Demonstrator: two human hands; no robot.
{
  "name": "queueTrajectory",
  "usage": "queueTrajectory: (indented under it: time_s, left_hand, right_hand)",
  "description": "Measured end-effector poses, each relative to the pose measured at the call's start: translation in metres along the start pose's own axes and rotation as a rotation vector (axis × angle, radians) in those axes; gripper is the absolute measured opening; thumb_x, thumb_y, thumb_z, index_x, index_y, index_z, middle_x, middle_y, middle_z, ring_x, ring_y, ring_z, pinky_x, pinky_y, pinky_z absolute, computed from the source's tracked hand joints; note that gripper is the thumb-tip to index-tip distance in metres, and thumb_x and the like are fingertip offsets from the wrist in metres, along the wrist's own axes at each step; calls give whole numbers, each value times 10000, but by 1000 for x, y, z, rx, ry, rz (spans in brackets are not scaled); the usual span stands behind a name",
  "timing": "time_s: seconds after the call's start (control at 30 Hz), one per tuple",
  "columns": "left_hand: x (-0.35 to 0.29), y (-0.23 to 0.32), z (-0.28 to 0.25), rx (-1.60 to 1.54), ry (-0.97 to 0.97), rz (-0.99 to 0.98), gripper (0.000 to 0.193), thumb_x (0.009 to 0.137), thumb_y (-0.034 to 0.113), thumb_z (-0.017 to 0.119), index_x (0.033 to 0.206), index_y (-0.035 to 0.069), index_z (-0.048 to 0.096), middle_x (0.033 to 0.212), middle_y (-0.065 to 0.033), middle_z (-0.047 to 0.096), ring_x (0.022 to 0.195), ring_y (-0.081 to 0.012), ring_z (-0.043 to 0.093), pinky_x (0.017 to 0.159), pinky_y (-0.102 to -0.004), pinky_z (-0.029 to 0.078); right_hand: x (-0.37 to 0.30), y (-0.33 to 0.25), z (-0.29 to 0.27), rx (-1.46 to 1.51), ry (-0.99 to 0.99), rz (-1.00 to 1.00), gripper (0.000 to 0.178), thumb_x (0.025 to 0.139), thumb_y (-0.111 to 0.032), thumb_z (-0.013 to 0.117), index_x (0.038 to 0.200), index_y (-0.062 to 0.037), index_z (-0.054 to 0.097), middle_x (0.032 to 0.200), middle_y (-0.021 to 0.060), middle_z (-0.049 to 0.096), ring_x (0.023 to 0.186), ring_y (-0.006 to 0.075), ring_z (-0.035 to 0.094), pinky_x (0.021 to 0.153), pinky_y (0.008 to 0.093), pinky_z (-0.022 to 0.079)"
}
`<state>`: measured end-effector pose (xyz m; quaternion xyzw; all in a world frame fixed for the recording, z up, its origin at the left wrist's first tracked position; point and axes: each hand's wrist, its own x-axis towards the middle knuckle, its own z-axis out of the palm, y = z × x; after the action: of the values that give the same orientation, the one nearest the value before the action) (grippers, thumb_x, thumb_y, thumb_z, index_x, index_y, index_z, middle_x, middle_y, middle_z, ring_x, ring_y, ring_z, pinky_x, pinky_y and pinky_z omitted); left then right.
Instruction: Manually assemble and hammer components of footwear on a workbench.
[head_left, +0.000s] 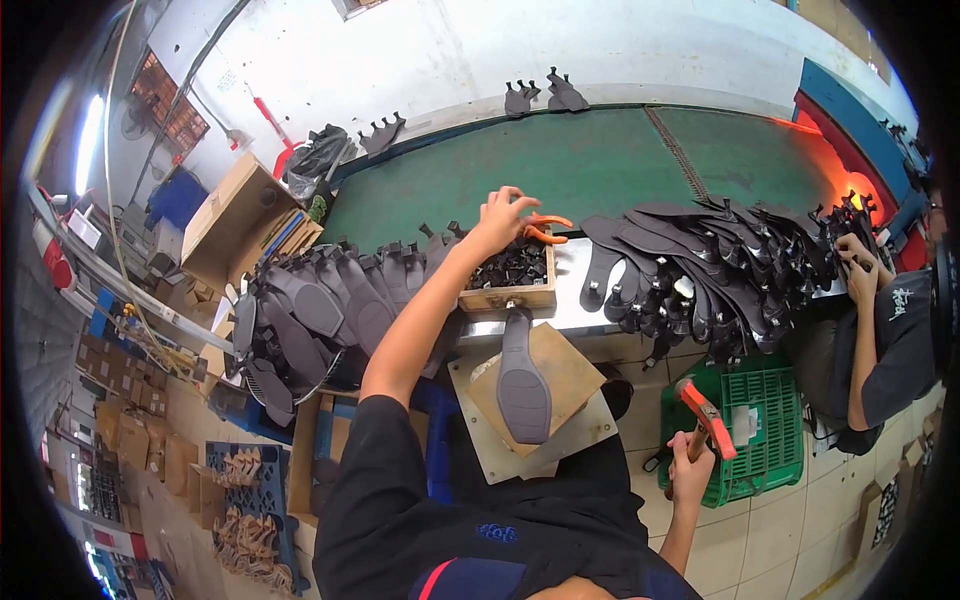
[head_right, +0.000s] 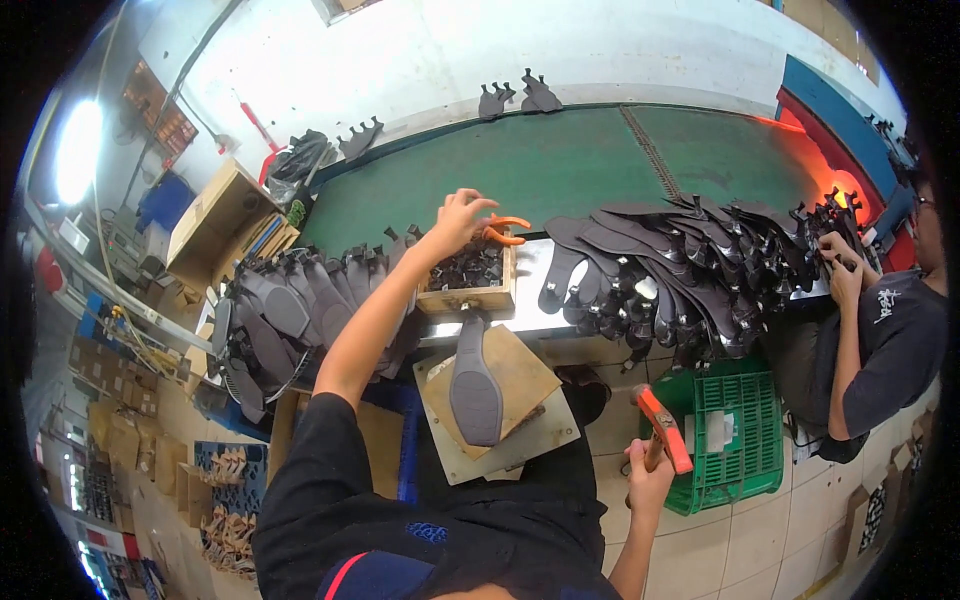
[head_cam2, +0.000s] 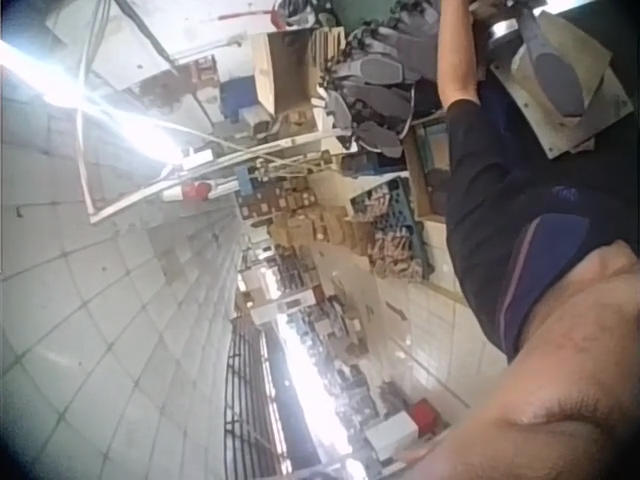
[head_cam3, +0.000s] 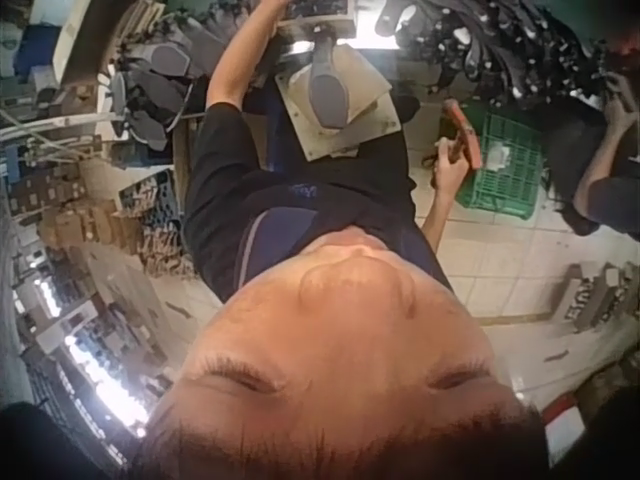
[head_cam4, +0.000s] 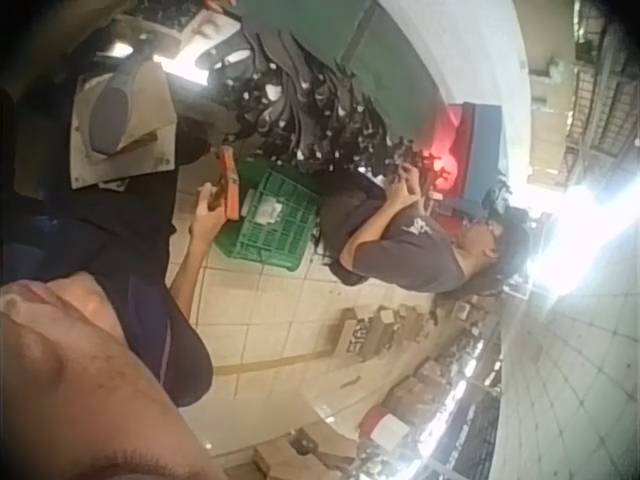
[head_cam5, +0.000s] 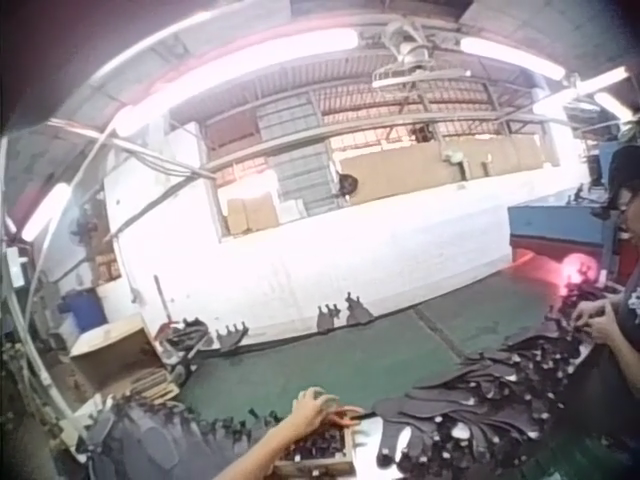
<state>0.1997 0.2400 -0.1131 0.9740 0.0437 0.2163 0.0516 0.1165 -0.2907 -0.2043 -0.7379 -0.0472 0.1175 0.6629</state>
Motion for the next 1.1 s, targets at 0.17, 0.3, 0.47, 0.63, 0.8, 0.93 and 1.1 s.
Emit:
queueTrajectory:
  time_s: [0.17,0.3,0.47,0.63,0.8,0.93,1.1]
  left_hand:
    - [-34,7,-27,-131,-206,-50,227,824,162,718,1044,127,676,1090,-100,612,1083,-324,598,840,-428,508]
    - [-46,11,-24,59,-131,-47,252,732,145,783,953,66,691,970,-102,661,1009,-299,634,850,-419,535]
    - [-50,1,-20,-68,-139,-86,188,733,132,767,910,69,763,986,-102,692,998,-306,635,855,-437,524]
    - [-76,-13,-18,-161,257,-108,197,786,141,751,972,79,774,1019,-103,707,908,-299,660,812,-408,527]
    - [-93,78,-63,-1507,400,-773,288,947,201,680,1129,-23,679,937,-62,693,778,-124,670,680,-239,543]
    - [-143,172,-118,-1759,369,-659,255,938,180,687,1094,-20,666,923,-108,708,839,-177,707,705,-232,567]
    - [-188,237,-169,-1775,369,-624,213,939,138,682,1073,-27,671,941,-126,719,800,-185,711,653,-266,575]
  right_hand:
    - [-3,-7,-4,86,-52,40,271,965,-264,652,847,-28,588,647,-13,548,437,43,405,401,225,293]
    - [1,-17,-4,54,-104,46,263,957,-276,668,878,-35,601,714,-12,581,500,35,434,447,218,320]
    - [4,-16,9,36,-134,-31,221,977,-249,640,915,-37,650,689,-9,584,533,35,467,475,210,318]
    - [24,-60,41,76,-370,-70,259,993,-247,607,1006,-1,690,550,-5,532,415,34,396,389,204,267]
    - [39,-111,92,168,-448,-313,241,992,-186,606,1085,23,684,720,80,675,410,15,384,378,192,268]
    - [39,-159,127,261,-593,-297,234,976,-154,627,1088,48,665,840,114,700,431,9,400,388,184,296]
    - [10,-200,152,308,-736,-380,247,930,-155,695,1068,46,661,932,125,697,502,22,458,419,183,333]
